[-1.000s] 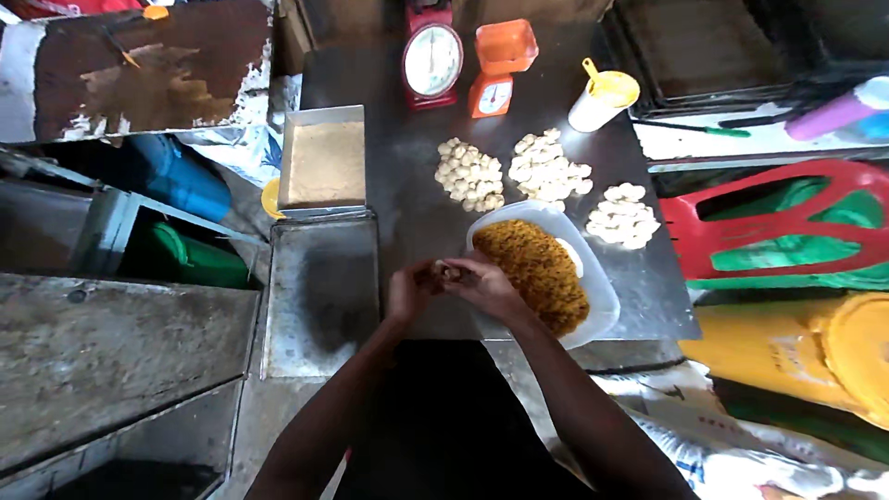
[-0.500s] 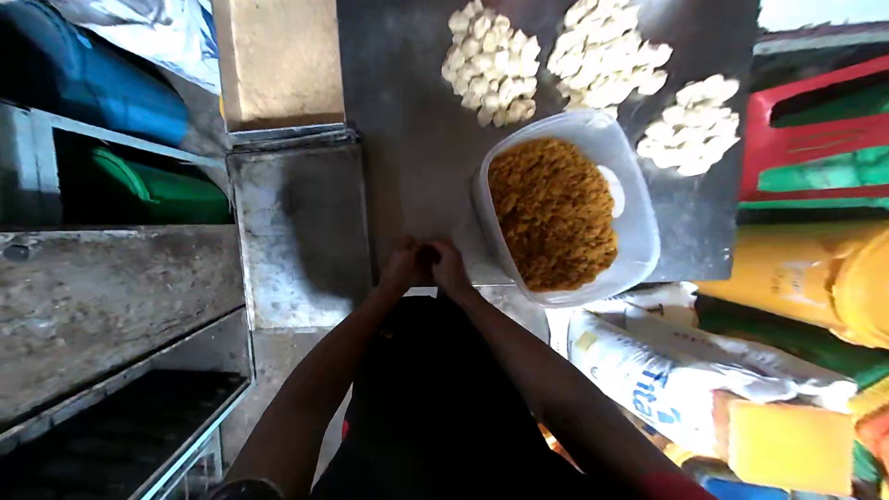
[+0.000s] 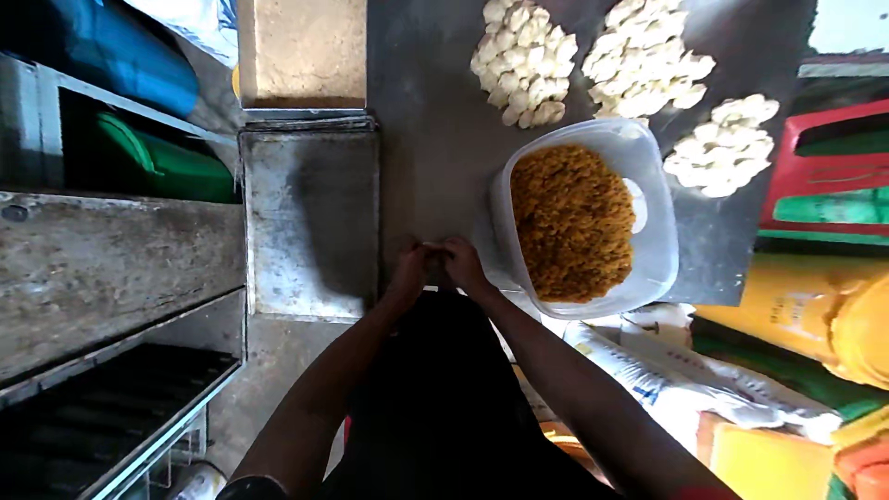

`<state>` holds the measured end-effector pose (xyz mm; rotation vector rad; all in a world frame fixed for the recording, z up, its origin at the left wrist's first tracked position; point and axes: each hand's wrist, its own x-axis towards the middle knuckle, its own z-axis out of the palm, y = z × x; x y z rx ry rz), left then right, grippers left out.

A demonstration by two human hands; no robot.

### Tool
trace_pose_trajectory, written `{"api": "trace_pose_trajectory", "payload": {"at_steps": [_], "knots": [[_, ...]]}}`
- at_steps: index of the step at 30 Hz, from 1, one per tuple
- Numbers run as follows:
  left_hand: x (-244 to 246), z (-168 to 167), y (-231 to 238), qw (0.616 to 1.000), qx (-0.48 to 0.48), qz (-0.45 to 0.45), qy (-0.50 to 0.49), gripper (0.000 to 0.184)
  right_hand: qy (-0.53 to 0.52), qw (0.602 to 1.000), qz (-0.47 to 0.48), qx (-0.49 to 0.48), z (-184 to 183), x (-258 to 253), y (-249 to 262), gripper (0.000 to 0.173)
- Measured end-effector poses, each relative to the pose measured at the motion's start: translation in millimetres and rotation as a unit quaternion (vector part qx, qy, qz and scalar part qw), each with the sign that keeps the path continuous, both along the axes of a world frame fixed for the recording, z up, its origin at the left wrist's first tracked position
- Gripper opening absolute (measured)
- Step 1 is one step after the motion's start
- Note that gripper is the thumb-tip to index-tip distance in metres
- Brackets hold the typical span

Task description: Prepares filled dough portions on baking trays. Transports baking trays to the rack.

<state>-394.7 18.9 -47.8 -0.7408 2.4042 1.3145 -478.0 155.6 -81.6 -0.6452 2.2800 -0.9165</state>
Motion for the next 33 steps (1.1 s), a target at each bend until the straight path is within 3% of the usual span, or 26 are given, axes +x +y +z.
{"api": "trace_pose_trajectory", "payload": {"at_steps": [4, 8, 10, 14, 17, 19, 23, 26, 30, 33], "knots": [[-3.9, 6.5, 1.0, 0.999, -0.031, -0.01, -0.032, 0.028, 0.006, 0.991, 0.048, 0.126, 19.0, -12.1, -22.4, 0.023], [8.4, 17.5, -29.8, 0.996, 0.088, -0.01, -0.009, 0.04, 0.006, 0.981, 0.077, 0.175, 38.3, -2.3, -32.6, 0.043], [34.4, 41.5, -59.4, 0.994, 0.101, 0.025, 0.031, 0.046, -0.028, 0.98, 0.096, 0.172, 45.8, -3.7, -35.3, 0.047], [112.6, 71.0, -131.2, 0.987, -0.021, 0.151, 0.057, 0.04, -0.072, 0.984, 0.101, 0.125, 94.1, -0.3, -75.2, 0.04], [162.1, 49.5, -183.0, 0.966, -0.155, 0.192, 0.076, 0.038, -0.042, 0.992, 0.116, -0.006, 128.7, 4.7, -158.1, 0.034], [184.5, 29.3, -212.4, 0.96, -0.212, 0.162, 0.089, 0.039, -0.009, 0.984, 0.162, -0.074, 134.0, 3.1, -230.1, 0.03], [212.0, 0.1, -244.9, 0.952, -0.289, 0.034, 0.089, 0.048, 0.12, 0.957, 0.255, -0.065, 110.4, 1.0, -350.2, 0.03], [218.1, -14.7, -247.9, 0.948, -0.302, 0.001, 0.104, 0.053, 0.255, 0.925, 0.272, -0.074, 65.6, -0.4, -417.7, 0.033], [218.3, -36.4, -240.3, 0.937, -0.318, 0.032, 0.142, 0.054, 0.374, 0.875, 0.302, -0.057, 5.2, 12.5, -423.6, 0.052], [214.6, -38.8, -235.9, 0.933, -0.329, 0.049, 0.134, 0.054, 0.389, 0.868, 0.308, -0.014, -7.1, 18.2, -416.7, 0.066]]}}
